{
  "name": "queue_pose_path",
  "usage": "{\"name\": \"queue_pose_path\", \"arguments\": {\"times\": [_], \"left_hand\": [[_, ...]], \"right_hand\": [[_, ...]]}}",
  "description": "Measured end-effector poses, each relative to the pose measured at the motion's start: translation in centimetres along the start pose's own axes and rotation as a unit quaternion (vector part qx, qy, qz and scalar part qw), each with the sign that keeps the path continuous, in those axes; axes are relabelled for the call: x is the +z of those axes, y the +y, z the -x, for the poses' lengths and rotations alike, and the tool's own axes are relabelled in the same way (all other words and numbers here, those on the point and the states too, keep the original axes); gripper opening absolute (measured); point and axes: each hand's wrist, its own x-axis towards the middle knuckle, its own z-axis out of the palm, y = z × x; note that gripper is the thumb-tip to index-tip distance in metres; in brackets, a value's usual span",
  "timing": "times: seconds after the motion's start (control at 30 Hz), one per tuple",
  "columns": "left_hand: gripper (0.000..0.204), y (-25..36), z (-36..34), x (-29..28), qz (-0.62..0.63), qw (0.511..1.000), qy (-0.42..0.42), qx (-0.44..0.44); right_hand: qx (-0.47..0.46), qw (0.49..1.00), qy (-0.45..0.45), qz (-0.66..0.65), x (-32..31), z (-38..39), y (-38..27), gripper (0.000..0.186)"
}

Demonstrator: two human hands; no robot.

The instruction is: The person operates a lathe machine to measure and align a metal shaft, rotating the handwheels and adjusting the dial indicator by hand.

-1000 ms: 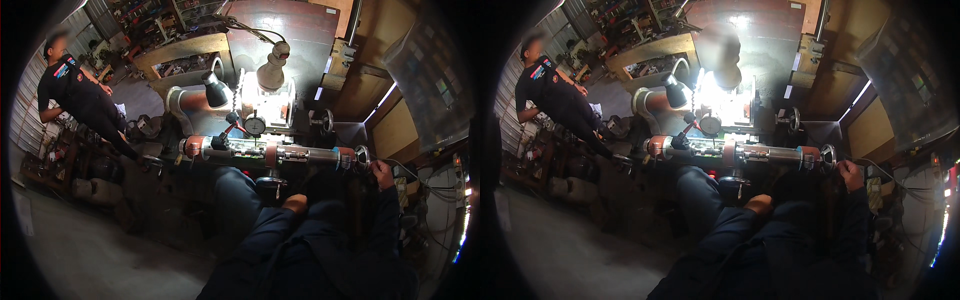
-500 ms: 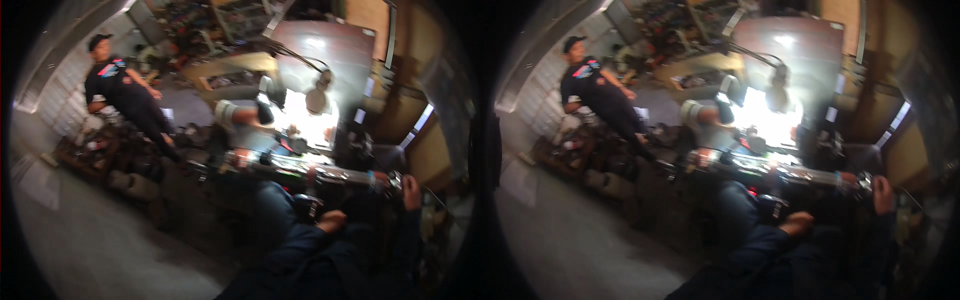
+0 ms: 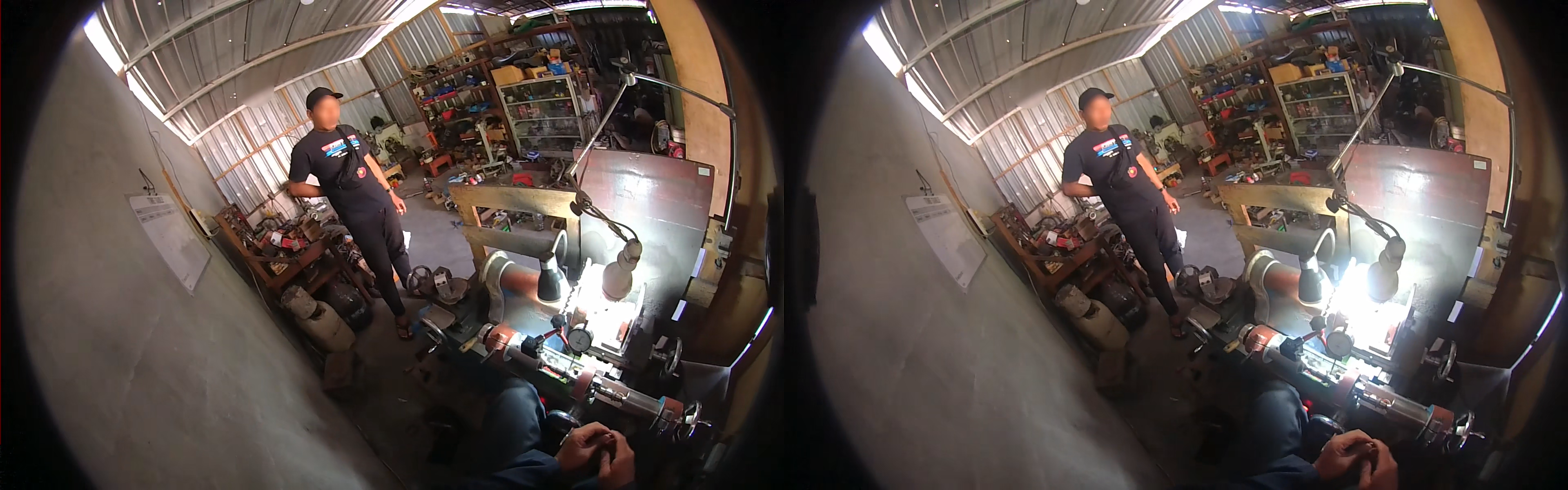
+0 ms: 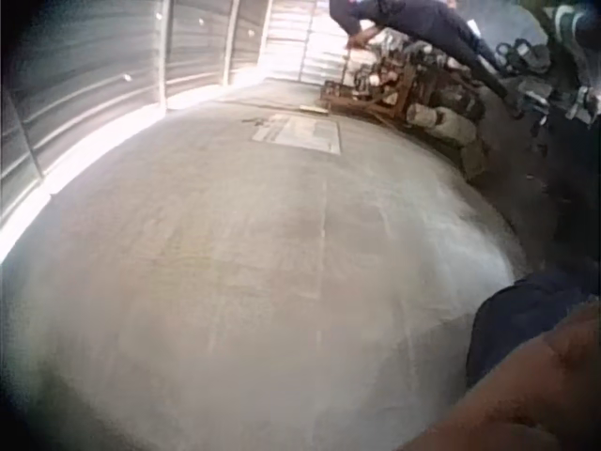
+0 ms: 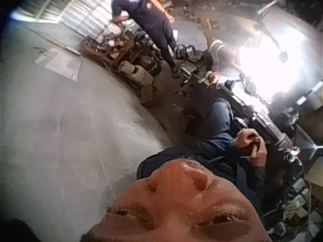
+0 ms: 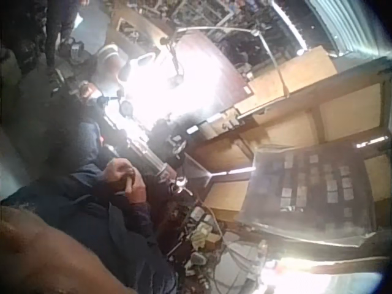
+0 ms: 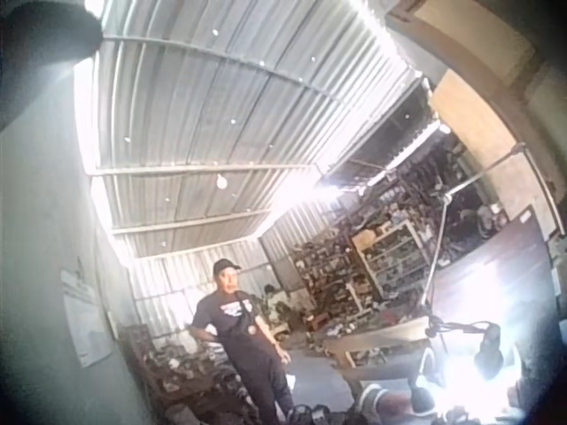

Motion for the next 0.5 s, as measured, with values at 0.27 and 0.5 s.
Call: {"name": "queue_pose_path", "arguments": {"times": [0.27,0.5], "left_hand": [[0.013,0.4,0.0,-0.4,-0.061,0.992,0.047,0.104],[0.014,-0.4,-0.5,-1.0,-0.071,0.971,0.226,0.029]], "right_hand": [[0.045,0.999,0.005,-0.014,0.9,0.0,0.7,0.033],[0.127,0.989,0.008,-0.076,-1.0,-0.8,-1.0,0.036]]}}
